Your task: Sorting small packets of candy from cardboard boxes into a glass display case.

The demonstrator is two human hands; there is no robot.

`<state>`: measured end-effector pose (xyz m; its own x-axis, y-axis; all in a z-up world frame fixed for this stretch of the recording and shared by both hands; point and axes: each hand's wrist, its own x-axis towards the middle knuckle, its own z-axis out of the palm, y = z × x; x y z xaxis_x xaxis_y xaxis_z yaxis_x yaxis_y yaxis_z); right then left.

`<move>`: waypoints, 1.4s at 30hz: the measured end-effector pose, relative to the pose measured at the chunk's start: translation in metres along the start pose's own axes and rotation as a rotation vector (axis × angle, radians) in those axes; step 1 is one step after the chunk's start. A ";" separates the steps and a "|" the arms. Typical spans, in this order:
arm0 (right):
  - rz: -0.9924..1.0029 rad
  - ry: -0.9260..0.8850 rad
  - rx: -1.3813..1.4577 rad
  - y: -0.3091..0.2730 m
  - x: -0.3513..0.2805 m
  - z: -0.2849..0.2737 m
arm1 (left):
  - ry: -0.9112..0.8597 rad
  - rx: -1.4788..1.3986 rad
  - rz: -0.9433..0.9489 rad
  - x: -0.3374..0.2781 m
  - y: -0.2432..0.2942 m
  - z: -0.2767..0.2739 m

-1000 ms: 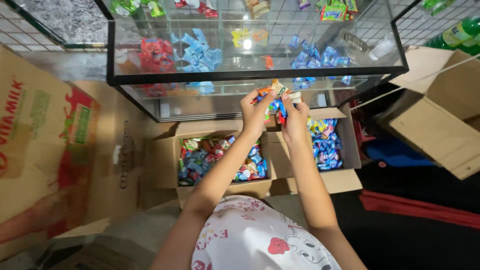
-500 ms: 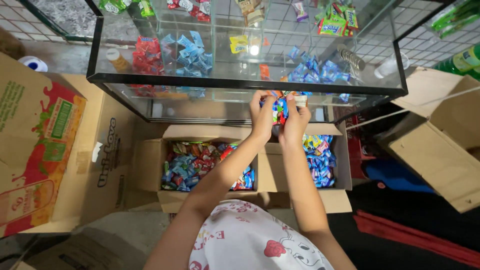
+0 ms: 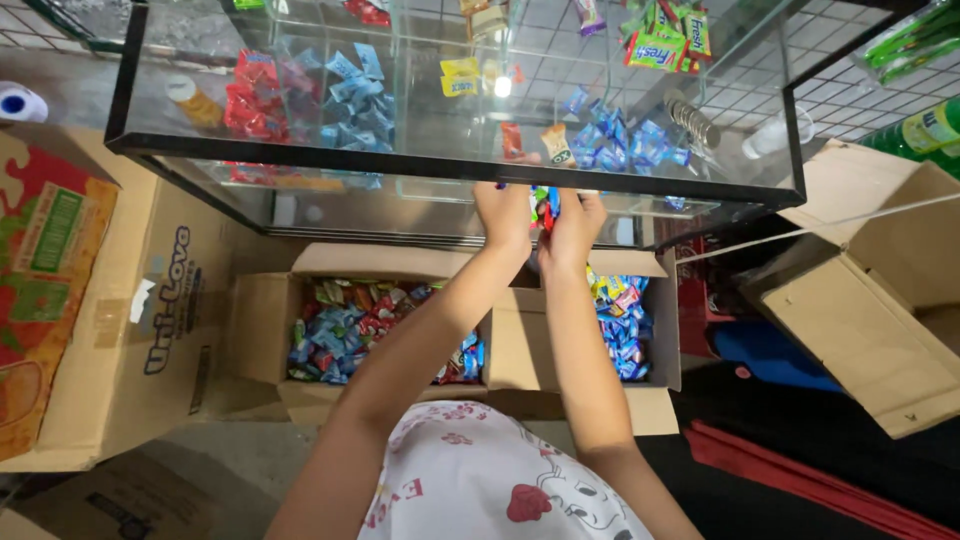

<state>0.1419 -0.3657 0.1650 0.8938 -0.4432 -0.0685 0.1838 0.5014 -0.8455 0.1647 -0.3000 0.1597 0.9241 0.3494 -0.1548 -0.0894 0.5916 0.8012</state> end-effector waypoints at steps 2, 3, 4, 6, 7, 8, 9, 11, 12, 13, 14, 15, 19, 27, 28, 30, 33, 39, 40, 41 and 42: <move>0.008 -0.010 0.013 0.003 0.003 -0.005 | -0.025 -0.033 -0.055 0.001 0.000 -0.002; 0.014 -0.011 0.016 0.000 -0.001 -0.001 | -0.022 -0.028 -0.052 -0.001 0.005 -0.004; 0.025 -0.011 0.026 -0.005 -0.004 0.002 | -0.059 -0.049 -0.064 -0.004 0.009 -0.004; 0.039 -0.009 0.034 -0.012 -0.009 0.004 | -0.093 -0.069 -0.079 -0.011 0.016 -0.004; 0.043 -0.002 0.038 -0.014 -0.011 0.003 | -0.123 -0.085 -0.103 -0.015 0.020 -0.004; 0.045 0.002 0.042 -0.016 -0.012 0.004 | -0.153 -0.103 -0.125 -0.019 0.024 -0.003; 0.046 0.001 0.041 -0.016 -0.014 0.001 | -0.151 -0.104 -0.125 -0.022 0.021 -0.005; 0.026 0.013 -0.004 -0.018 -0.016 -0.005 | -0.198 -0.104 -0.154 -0.027 0.017 -0.007; 0.027 0.013 -0.005 -0.021 -0.020 -0.007 | -0.198 -0.104 -0.155 -0.033 0.022 -0.007; 0.017 -0.001 0.012 -0.023 -0.024 -0.009 | -0.235 -0.081 -0.153 -0.040 0.027 -0.007; 0.005 -0.016 0.027 -0.027 -0.027 -0.011 | -0.273 -0.061 -0.150 -0.046 0.031 -0.006; 0.003 -0.017 0.026 -0.028 -0.030 -0.018 | -0.273 -0.063 -0.151 -0.053 0.033 -0.008; -0.026 -0.020 -0.150 -0.024 -0.042 -0.044 | -0.330 0.005 -0.172 -0.073 0.032 -0.017; 0.073 -0.011 -0.152 -0.011 -0.100 -0.015 | -0.266 0.008 -0.136 -0.091 0.037 -0.073; 0.014 -0.033 -0.186 -0.001 -0.105 -0.014 | -0.253 0.028 -0.072 -0.092 0.041 -0.081; -0.047 -0.071 -0.210 0.008 -0.115 -0.009 | -0.235 0.050 0.011 -0.096 0.062 -0.089; -0.382 -0.058 -0.536 -0.002 -0.127 0.021 | -0.229 0.169 0.255 -0.103 0.115 -0.086; -0.678 -0.195 -0.487 -0.080 -0.088 0.124 | -0.167 0.269 0.706 -0.063 0.207 -0.025; -0.791 -0.260 -0.534 -0.100 -0.078 0.146 | -0.151 0.246 0.771 -0.047 0.214 -0.012; -0.904 -0.325 -0.583 -0.120 -0.068 0.168 | -0.135 0.221 0.836 -0.031 0.221 0.002; -0.923 -0.321 -0.573 -0.138 -0.058 0.190 | -0.147 0.211 0.851 -0.017 0.234 0.021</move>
<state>0.1420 -0.2681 0.3864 0.5924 -0.2149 0.7765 0.6864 -0.3699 -0.6261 0.1357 -0.1826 0.3620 0.6156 0.5045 0.6054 -0.7104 0.0227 0.7034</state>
